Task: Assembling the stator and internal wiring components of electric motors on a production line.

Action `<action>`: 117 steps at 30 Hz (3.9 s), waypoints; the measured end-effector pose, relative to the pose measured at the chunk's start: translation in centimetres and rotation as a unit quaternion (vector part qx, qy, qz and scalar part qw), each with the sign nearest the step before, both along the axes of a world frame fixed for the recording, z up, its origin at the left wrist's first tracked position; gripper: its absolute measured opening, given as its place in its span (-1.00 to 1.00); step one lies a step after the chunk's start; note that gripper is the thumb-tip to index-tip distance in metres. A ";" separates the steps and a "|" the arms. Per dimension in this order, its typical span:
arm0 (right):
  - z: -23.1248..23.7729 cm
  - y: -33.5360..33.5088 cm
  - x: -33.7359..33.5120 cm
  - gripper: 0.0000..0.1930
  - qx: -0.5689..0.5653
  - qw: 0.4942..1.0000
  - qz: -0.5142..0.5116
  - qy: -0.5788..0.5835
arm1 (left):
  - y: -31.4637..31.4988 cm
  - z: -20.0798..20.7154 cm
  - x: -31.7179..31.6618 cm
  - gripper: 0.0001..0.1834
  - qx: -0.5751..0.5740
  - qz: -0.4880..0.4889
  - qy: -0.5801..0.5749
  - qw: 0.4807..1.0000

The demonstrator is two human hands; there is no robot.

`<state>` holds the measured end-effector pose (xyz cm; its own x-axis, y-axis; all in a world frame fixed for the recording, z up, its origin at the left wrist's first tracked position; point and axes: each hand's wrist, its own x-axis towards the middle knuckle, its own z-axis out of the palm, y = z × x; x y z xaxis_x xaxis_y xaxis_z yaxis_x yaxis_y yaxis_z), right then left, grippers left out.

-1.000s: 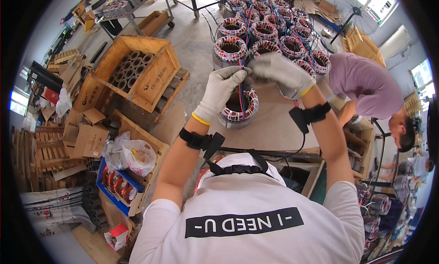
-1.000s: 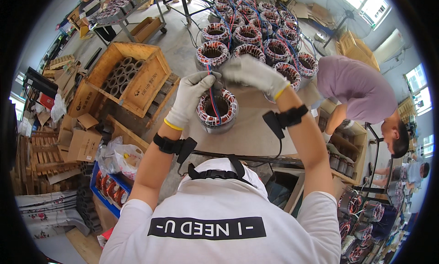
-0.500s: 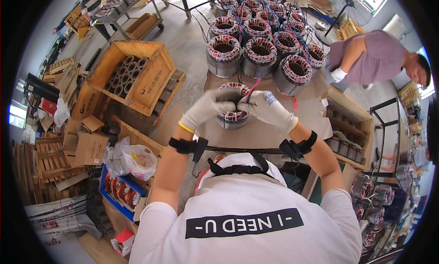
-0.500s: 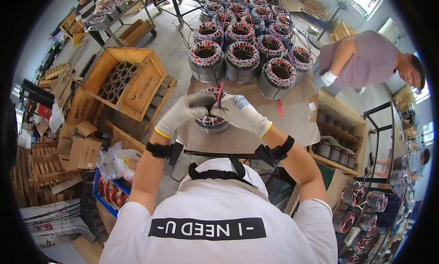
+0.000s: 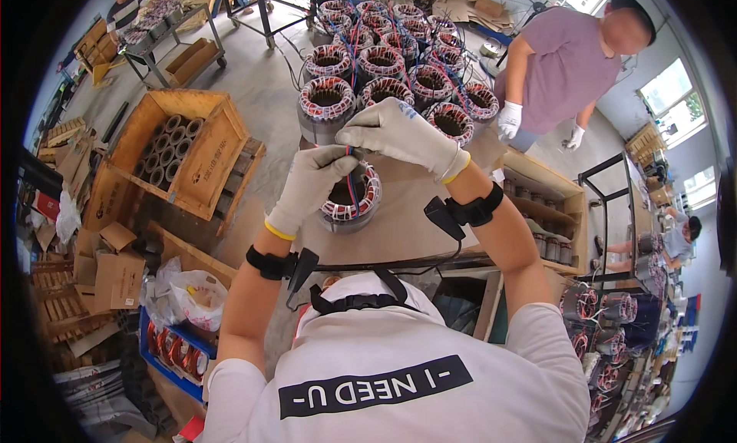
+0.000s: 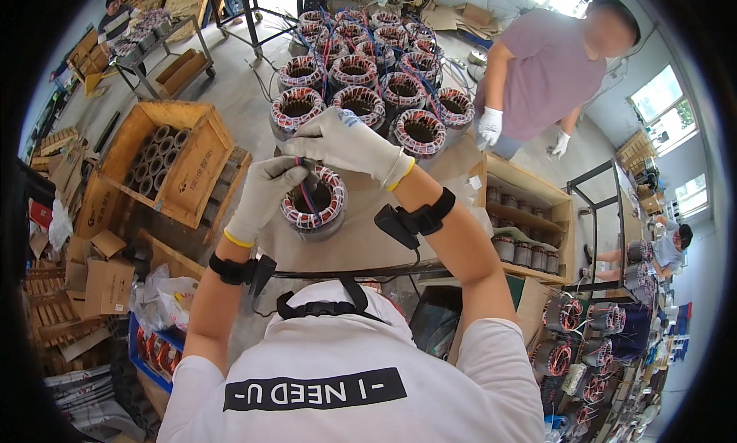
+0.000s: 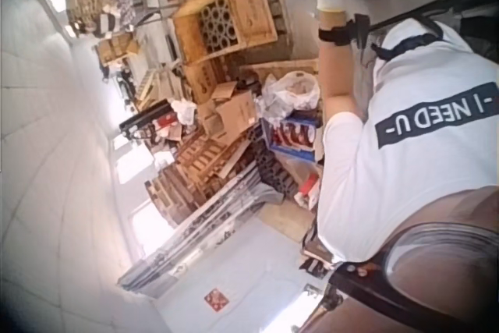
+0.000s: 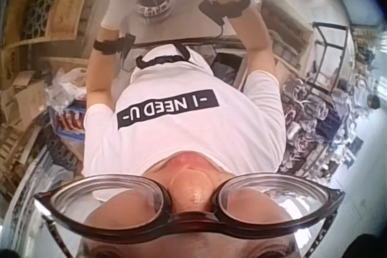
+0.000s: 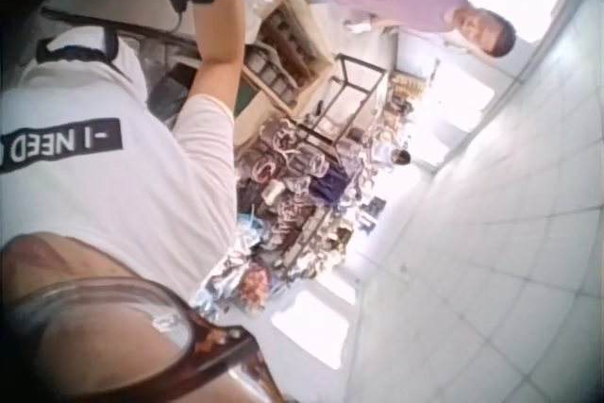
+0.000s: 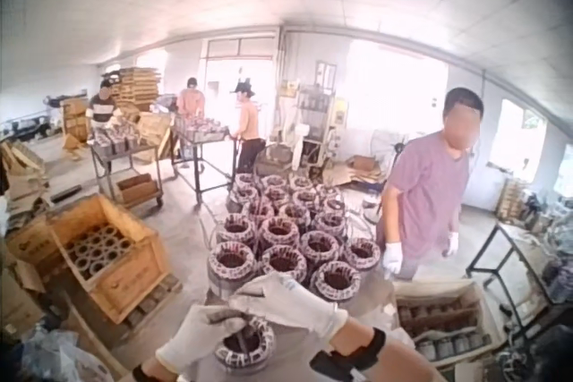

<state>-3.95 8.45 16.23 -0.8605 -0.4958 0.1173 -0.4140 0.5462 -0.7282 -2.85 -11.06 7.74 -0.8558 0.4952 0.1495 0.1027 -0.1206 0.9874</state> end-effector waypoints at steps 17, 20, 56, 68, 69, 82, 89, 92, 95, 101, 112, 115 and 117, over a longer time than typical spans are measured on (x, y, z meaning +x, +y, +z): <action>0.8 1.8 -0.5 -0.59 -0.174 0.976 0.007 -0.128 | 2.3 0.6 0.6 -0.70 0.107 0.082 -0.095 0.986; 0.6 1.4 -0.3 -0.63 -0.204 0.957 -0.020 -0.204 | 2.1 0.2 0.5 -0.64 0.128 0.062 -0.081 0.986; -0.5 0.8 -0.5 -0.77 -0.129 0.988 -0.052 -0.064 | 3.4 -0.4 0.2 -0.75 0.193 0.099 -0.144 0.966; -10.5 2.6 2.8 -0.43 -0.046 0.981 0.143 -0.124 | 2.2 0.5 -0.4 -0.71 0.077 0.073 -0.024 0.994; -10.9 1.1 4.3 -0.43 -0.055 0.979 0.152 -0.122 | 1.9 1.2 0.1 -0.71 0.053 0.067 0.003 0.996; -5.4 0.5 3.5 -0.75 -0.058 0.995 -0.076 0.017 | 1.3 -6.2 2.4 -0.74 -0.154 -0.038 -0.005 0.987; -1.9 0.8 1.8 -0.71 -0.086 0.993 -0.075 -0.012 | 1.3 -1.1 0.1 -0.81 -0.046 -0.018 0.036 0.998; -0.8 0.8 1.4 -0.64 -0.101 0.994 -0.040 -0.023 | 0.9 -1.7 -0.1 -0.79 -0.020 -0.026 0.023 0.999; -0.2 0.6 1.2 -0.60 -0.056 0.987 -0.101 -0.115 | 0.9 -1.2 0.4 -0.76 0.001 -0.039 -0.012 0.999; -0.6 1.1 1.5 -0.60 -0.140 0.983 -0.068 -0.092 | 0.1 -0.5 -0.3 -0.73 -0.006 -0.036 0.001 0.999; -16.6 2.3 2.1 -0.37 0.019 0.923 -0.285 -0.259 | -2.9 -12.0 -4.4 -0.32 -0.212 0.072 0.041 0.974; -16.5 0.3 0.7 -0.36 0.220 0.926 -0.292 -0.091 | -1.4 -12.8 -3.8 -0.22 -0.133 0.062 -0.031 0.989; -17.2 -0.1 0.3 -0.45 0.238 0.913 -0.327 -0.061 | -1.1 -12.9 -3.4 -0.24 -0.139 0.077 -0.034 0.987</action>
<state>-3.69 8.30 -1.00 -0.9829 0.1578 -0.0945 0.1816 0.9137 -0.3635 -6.30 -12.17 -5.14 -0.9275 0.3722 -0.0334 0.0317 0.1673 0.9854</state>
